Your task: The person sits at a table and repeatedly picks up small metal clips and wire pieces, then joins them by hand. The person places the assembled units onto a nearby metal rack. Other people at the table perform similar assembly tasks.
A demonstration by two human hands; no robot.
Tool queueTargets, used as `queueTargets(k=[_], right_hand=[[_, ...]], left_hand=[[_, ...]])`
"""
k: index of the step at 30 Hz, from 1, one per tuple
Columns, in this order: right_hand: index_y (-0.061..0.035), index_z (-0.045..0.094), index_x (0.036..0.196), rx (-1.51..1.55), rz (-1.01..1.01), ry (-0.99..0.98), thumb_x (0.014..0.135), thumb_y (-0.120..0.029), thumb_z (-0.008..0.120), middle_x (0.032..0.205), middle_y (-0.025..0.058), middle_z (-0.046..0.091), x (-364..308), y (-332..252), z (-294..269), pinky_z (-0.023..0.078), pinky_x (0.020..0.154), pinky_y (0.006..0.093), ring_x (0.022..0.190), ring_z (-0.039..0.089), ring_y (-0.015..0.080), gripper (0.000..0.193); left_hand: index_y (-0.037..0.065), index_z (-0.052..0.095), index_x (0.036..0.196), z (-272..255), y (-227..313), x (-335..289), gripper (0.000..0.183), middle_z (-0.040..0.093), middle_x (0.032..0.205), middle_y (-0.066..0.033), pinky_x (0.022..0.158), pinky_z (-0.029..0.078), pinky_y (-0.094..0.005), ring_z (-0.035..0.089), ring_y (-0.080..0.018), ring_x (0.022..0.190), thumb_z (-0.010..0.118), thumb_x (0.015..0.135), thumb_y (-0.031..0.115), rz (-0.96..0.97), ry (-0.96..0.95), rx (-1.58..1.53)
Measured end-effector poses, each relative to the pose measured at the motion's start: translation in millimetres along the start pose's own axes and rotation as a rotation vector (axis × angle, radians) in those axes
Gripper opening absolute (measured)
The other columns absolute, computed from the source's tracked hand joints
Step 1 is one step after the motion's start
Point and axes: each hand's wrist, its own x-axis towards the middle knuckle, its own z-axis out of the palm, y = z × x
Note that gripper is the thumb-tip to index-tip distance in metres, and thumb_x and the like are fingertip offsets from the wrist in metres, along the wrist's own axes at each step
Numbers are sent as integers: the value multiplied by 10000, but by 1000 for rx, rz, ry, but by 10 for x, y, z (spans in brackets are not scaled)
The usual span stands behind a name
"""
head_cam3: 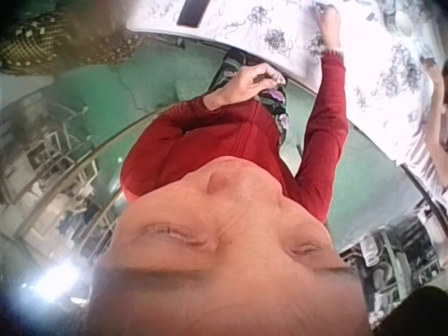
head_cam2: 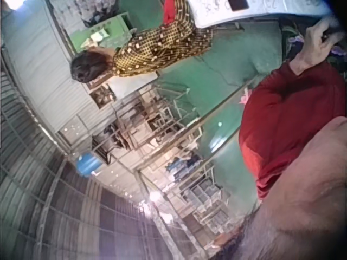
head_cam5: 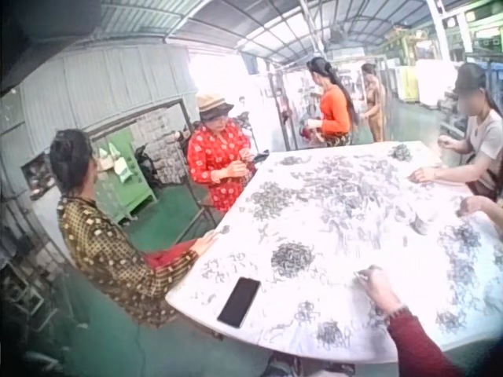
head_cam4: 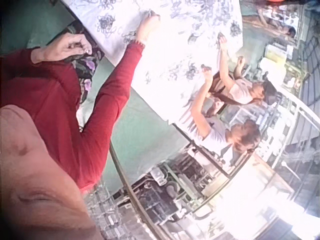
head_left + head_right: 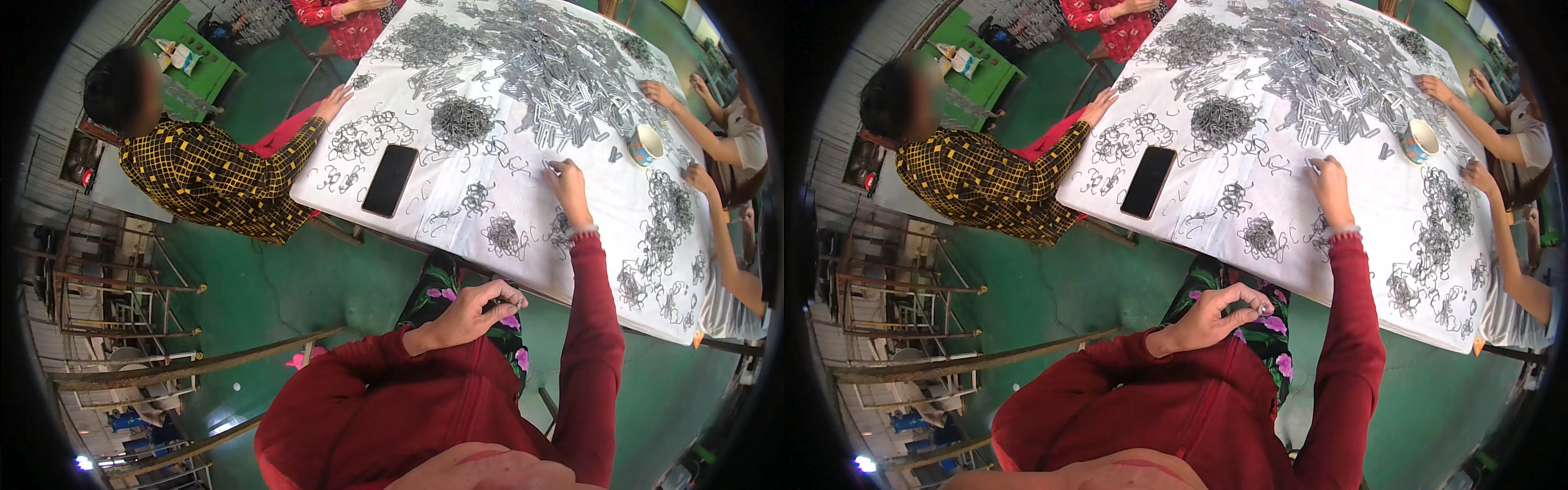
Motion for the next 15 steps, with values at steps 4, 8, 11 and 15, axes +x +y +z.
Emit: queueTargets(k=[4,8,11,15], right_hand=[[41,607,724,-245,-20,-117,719,14,538,714,226,591,166,510,476,476,687,466,735,581,400,75],[44,594,752,-261,24,-195,699,30,533,757,256,605,220,266,328,492,675,448,741,597,413,82],[74,611,864,338,185,-131,699,67,569,747,188,642,-28,-166,-114,516,608,331,688,649,263,171],[57,629,911,861,409,-164,734,67,647,773,83,657,-771,-927,-612,524,638,251,725,640,128,178]], left_hand=[[-3,516,949,20,-6,-3,90,642,986,-107,860,457,-295,600,-161,970,556,871,-20,-23,3,16],[9,524,964,8,-20,-9,105,647,1007,-83,791,471,-271,596,-120,887,561,868,-16,-13,57,79],[23,548,967,-19,-61,6,103,649,1032,-78,716,480,-231,590,-78,831,575,870,1,-2,36,69],[8,563,970,-41,-246,24,91,646,1003,-80,771,476,-231,588,-96,914,573,879,8,64,54,0]])
